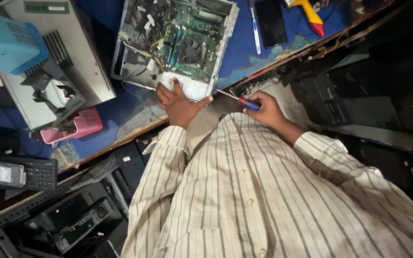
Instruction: The person uses a screwdriver to loosen screws on the side of a desktop computer case. They then remove a drive bay caddy from the case and inspect it.
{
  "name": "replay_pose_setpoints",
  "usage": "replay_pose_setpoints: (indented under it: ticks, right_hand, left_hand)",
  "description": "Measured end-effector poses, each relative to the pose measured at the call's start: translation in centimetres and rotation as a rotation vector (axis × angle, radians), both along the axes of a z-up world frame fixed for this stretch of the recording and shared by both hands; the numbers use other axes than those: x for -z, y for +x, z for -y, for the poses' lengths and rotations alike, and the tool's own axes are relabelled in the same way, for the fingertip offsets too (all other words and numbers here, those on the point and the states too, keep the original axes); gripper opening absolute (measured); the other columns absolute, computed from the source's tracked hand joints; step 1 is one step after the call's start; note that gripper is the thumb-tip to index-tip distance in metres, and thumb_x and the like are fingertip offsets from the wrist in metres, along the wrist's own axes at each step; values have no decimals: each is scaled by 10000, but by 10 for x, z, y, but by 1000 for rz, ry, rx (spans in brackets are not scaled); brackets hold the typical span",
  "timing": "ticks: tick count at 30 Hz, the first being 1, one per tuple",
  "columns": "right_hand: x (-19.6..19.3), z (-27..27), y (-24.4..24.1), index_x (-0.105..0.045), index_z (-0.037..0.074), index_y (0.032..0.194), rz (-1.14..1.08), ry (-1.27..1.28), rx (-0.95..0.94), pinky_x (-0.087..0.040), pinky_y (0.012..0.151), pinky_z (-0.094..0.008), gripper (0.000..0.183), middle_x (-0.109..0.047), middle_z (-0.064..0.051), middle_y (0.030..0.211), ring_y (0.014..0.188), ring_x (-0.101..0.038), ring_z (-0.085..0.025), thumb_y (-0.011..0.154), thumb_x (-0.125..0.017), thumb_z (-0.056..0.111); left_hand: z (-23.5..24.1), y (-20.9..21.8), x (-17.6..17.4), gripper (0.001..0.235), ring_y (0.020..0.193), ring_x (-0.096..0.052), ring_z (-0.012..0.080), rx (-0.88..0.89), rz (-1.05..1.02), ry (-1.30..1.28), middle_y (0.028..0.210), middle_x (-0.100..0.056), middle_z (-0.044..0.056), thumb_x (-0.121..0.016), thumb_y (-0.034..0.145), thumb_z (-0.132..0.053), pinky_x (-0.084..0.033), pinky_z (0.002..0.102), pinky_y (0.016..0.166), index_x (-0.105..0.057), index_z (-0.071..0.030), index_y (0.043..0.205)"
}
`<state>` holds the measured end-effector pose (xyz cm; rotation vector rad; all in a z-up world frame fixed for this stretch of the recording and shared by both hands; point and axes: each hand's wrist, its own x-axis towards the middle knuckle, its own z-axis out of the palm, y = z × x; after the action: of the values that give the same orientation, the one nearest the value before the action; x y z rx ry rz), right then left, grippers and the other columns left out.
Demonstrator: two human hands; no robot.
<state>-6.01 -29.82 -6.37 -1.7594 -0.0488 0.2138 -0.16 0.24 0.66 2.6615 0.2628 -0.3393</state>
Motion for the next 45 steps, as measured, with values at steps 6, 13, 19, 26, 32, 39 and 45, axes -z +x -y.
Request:
replay_pose_setpoints:
  ticks: [6,13,19,26,32,39,45]
  right_hand:
    - [-59,-6,6,-740,106,967,600,-745,41,-554,692,-392,266,-729,-36,941,836,-701,-275,800,-858,276]
    - [-73,-18,8,-775,100,991,667,-760,50,-564,700,-363,265,-762,-49,962,833,-709,-240,885,-846,332]
    - [-63,-14,14,-783,92,970,643,-706,38,-573,721,-370,282,-771,-63,938,812,-721,-249,871,-851,348]
    - [-61,-12,17,-792,99,951,559,-637,31,-571,706,-383,287,-767,-86,903,792,-728,-282,865,-857,365]
    - [-65,-10,22,-795,102,943,547,-625,21,-562,683,-390,284,-758,-94,860,762,-722,-290,859,-859,366]
    - [-68,-10,24,-796,124,939,505,-610,23,-552,657,-391,272,-756,-94,854,748,-720,-291,863,-852,380]
    - [-68,-11,21,-802,116,945,173,-558,48,-558,616,-389,323,-726,-117,779,686,-714,-297,871,-834,429]
  left_hand:
    - [0,2,-1,1471,1506,90,565,-1,-26,-14,1593,21,441,-760,564,-887,-41,767,1122,-188,-18,1604]
    - [1,-1,3,1458,1504,65,576,10,-1,16,1586,3,452,-767,574,-889,-64,755,1142,-207,-12,1595]
    - [2,1,0,1456,1488,24,594,13,21,41,1568,-30,464,-803,553,-866,-95,736,1142,-234,-5,1581]
    - [4,2,-8,1441,1486,15,609,1,2,22,1566,-35,471,-813,547,-854,-107,722,1151,-256,-8,1573]
    - [4,3,-7,1462,1475,20,620,4,-2,26,1556,-29,479,-820,545,-856,-91,731,1146,-234,-6,1581]
    - [4,1,-3,1435,1467,12,627,6,19,21,1557,-24,485,-825,570,-837,-112,744,1125,-232,-6,1577]
    - [5,2,-3,1417,1481,4,614,9,51,17,1563,-29,479,-827,581,-840,-136,745,1138,-256,-2,1570]
